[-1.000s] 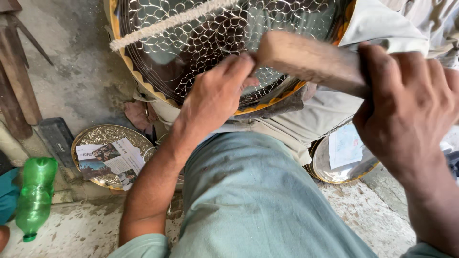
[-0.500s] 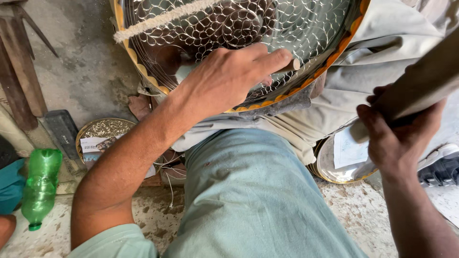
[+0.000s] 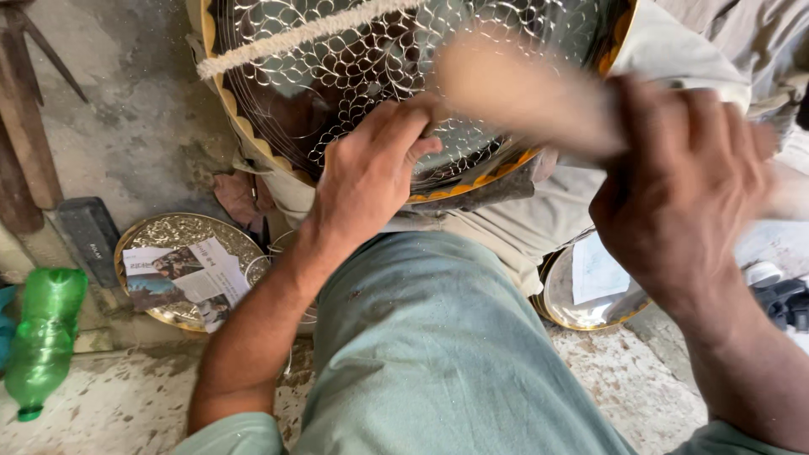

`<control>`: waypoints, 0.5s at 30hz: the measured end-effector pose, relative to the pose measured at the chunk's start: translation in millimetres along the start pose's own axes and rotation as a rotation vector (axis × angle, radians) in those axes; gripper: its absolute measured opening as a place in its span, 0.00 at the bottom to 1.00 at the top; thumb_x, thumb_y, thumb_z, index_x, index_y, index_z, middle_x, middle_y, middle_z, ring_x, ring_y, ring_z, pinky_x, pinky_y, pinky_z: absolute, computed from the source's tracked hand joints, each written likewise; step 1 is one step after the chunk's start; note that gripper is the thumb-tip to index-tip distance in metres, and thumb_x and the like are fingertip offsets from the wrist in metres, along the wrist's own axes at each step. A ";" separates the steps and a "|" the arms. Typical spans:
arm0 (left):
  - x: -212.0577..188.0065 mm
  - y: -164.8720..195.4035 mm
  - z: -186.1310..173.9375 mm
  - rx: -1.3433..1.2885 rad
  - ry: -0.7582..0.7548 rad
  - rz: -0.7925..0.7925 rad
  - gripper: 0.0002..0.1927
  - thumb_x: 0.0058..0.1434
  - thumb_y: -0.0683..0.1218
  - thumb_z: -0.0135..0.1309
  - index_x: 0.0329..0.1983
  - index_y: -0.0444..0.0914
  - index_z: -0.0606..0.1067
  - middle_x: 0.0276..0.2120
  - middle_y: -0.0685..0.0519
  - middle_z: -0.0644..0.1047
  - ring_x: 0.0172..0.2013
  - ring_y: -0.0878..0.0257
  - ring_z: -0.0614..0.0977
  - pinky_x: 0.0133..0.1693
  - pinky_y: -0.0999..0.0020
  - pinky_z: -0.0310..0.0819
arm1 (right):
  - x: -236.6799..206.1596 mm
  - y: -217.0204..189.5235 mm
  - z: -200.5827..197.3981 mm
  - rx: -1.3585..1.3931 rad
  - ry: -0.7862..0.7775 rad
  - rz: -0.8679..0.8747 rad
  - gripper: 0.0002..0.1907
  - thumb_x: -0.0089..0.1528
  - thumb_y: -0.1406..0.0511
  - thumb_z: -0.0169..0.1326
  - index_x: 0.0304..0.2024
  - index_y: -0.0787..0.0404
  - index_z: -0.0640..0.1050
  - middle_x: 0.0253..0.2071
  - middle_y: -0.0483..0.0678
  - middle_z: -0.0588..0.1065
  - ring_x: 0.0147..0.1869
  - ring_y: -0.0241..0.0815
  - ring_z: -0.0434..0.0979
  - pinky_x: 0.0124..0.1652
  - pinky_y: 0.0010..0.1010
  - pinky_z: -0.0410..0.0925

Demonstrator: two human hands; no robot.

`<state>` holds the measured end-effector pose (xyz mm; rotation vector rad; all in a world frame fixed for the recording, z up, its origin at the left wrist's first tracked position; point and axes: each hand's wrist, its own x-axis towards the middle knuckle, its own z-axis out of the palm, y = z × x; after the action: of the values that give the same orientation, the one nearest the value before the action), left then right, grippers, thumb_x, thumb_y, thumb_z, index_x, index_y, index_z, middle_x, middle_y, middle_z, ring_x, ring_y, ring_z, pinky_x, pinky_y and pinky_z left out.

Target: The person sits on the floor and uses a wooden mallet to hammer a small metal punch against a decorative metal plate. They repeatedly strike the punch to create a textured pattern on the plate's surface.

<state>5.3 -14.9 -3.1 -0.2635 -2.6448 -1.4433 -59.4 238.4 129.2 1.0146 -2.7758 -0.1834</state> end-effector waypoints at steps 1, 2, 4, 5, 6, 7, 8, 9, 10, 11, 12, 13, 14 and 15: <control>-3.9 3.1 1.1 0.002 0.092 -0.024 0.12 0.75 0.44 0.55 0.58 0.36 0.71 0.42 0.47 0.78 0.38 0.57 0.85 0.35 0.69 0.87 | 9.7 -1.6 -8.3 -0.047 0.008 -0.044 0.19 0.67 0.71 0.60 0.60 0.57 0.77 0.39 0.48 0.73 0.38 0.44 0.70 0.42 0.36 0.63; -10.5 7.9 0.7 -0.007 0.148 -0.078 0.12 0.76 0.45 0.55 0.57 0.36 0.71 0.41 0.47 0.77 0.38 0.56 0.84 0.36 0.66 0.85 | 18.1 -4.6 -16.5 -0.088 0.011 -0.089 0.17 0.68 0.70 0.61 0.59 0.56 0.78 0.39 0.48 0.73 0.37 0.43 0.69 0.43 0.36 0.62; -23.7 18.6 -0.1 -0.019 0.261 -0.192 0.11 0.77 0.45 0.56 0.55 0.36 0.70 0.39 0.48 0.76 0.39 0.53 0.83 0.38 0.60 0.80 | 30.8 -14.7 -34.2 -0.151 -0.114 -0.141 0.15 0.71 0.67 0.60 0.61 0.56 0.79 0.39 0.46 0.73 0.39 0.41 0.70 0.44 0.33 0.62; -26.1 20.6 1.7 -0.024 0.292 -0.222 0.11 0.76 0.44 0.56 0.54 0.35 0.70 0.39 0.47 0.76 0.38 0.52 0.83 0.38 0.59 0.79 | 37.9 -17.9 -42.4 -0.143 -0.145 -0.171 0.17 0.70 0.68 0.60 0.62 0.56 0.79 0.40 0.47 0.73 0.40 0.41 0.70 0.45 0.34 0.63; -28.1 21.9 4.3 -0.033 0.322 -0.251 0.11 0.75 0.44 0.56 0.53 0.34 0.70 0.39 0.46 0.76 0.38 0.52 0.82 0.38 0.59 0.78 | 45.1 -21.1 -50.8 -0.134 -0.176 -0.200 0.19 0.69 0.68 0.59 0.63 0.57 0.79 0.41 0.47 0.73 0.41 0.42 0.71 0.46 0.34 0.63; -31.1 22.5 6.2 -0.043 0.347 -0.284 0.11 0.74 0.43 0.56 0.52 0.32 0.70 0.39 0.45 0.75 0.38 0.51 0.82 0.39 0.58 0.77 | 52.0 -22.9 -60.7 -0.077 -0.186 -0.235 0.24 0.65 0.70 0.60 0.64 0.57 0.79 0.42 0.49 0.74 0.43 0.45 0.71 0.47 0.35 0.64; -34.3 22.0 7.8 0.001 0.360 -0.261 0.10 0.75 0.42 0.55 0.52 0.33 0.70 0.41 0.45 0.75 0.39 0.49 0.81 0.39 0.58 0.77 | 58.3 -27.4 -66.3 -0.060 -0.215 -0.243 0.25 0.64 0.70 0.60 0.65 0.58 0.78 0.43 0.49 0.73 0.44 0.45 0.71 0.48 0.35 0.64; -36.4 19.5 9.5 0.045 0.376 -0.233 0.09 0.76 0.42 0.54 0.53 0.33 0.69 0.43 0.44 0.75 0.40 0.48 0.81 0.40 0.58 0.77 | 64.2 -31.6 -71.6 -0.043 -0.245 -0.250 0.27 0.64 0.71 0.59 0.67 0.59 0.77 0.44 0.49 0.73 0.44 0.45 0.71 0.49 0.34 0.64; -38.7 16.5 11.1 0.093 0.394 -0.204 0.08 0.76 0.41 0.52 0.54 0.33 0.69 0.44 0.43 0.74 0.41 0.47 0.81 0.41 0.58 0.78 | 70.2 -35.7 -73.3 -0.066 -0.286 -0.236 0.25 0.67 0.70 0.58 0.67 0.59 0.75 0.45 0.48 0.72 0.45 0.42 0.70 0.49 0.32 0.63; -41.4 14.4 13.7 0.045 0.396 -0.231 0.09 0.75 0.41 0.53 0.53 0.31 0.69 0.43 0.42 0.74 0.39 0.48 0.81 0.39 0.58 0.77 | 75.7 -38.1 -75.3 -0.058 -0.293 -0.249 0.25 0.68 0.70 0.58 0.68 0.60 0.74 0.45 0.48 0.72 0.45 0.42 0.70 0.49 0.32 0.63; -42.9 12.5 17.0 -0.003 0.398 -0.255 0.10 0.74 0.40 0.54 0.53 0.30 0.69 0.42 0.41 0.74 0.38 0.48 0.81 0.38 0.57 0.77 | 80.3 -40.2 -76.7 -0.049 -0.299 -0.261 0.25 0.68 0.71 0.58 0.68 0.60 0.74 0.46 0.48 0.72 0.44 0.42 0.70 0.49 0.32 0.63; -44.7 10.7 19.5 -0.052 0.397 -0.280 0.11 0.74 0.40 0.55 0.52 0.28 0.69 0.41 0.40 0.74 0.36 0.49 0.81 0.36 0.57 0.77 | 84.4 -39.9 -79.6 -0.009 -0.272 -0.300 0.26 0.67 0.72 0.60 0.68 0.59 0.75 0.47 0.49 0.73 0.44 0.45 0.71 0.48 0.34 0.64; -46.8 8.3 20.6 0.015 0.384 -0.268 0.08 0.73 0.39 0.54 0.50 0.30 0.69 0.39 0.42 0.74 0.35 0.48 0.81 0.35 0.56 0.76 | 86.8 -42.0 -79.4 0.005 -0.274 -0.288 0.26 0.66 0.72 0.60 0.67 0.59 0.75 0.47 0.49 0.73 0.44 0.45 0.72 0.48 0.34 0.65; -48.0 6.6 21.7 0.078 0.368 -0.252 0.06 0.73 0.39 0.53 0.47 0.32 0.69 0.37 0.44 0.74 0.34 0.47 0.80 0.34 0.55 0.75 | 88.5 -42.6 -80.0 0.019 -0.277 -0.276 0.26 0.65 0.73 0.61 0.67 0.59 0.75 0.46 0.49 0.73 0.45 0.46 0.73 0.49 0.35 0.65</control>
<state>53.2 2.3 -18.3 0.3245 -2.4839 -1.2964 -82.3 144.3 210.9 1.4794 -2.8659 -0.3603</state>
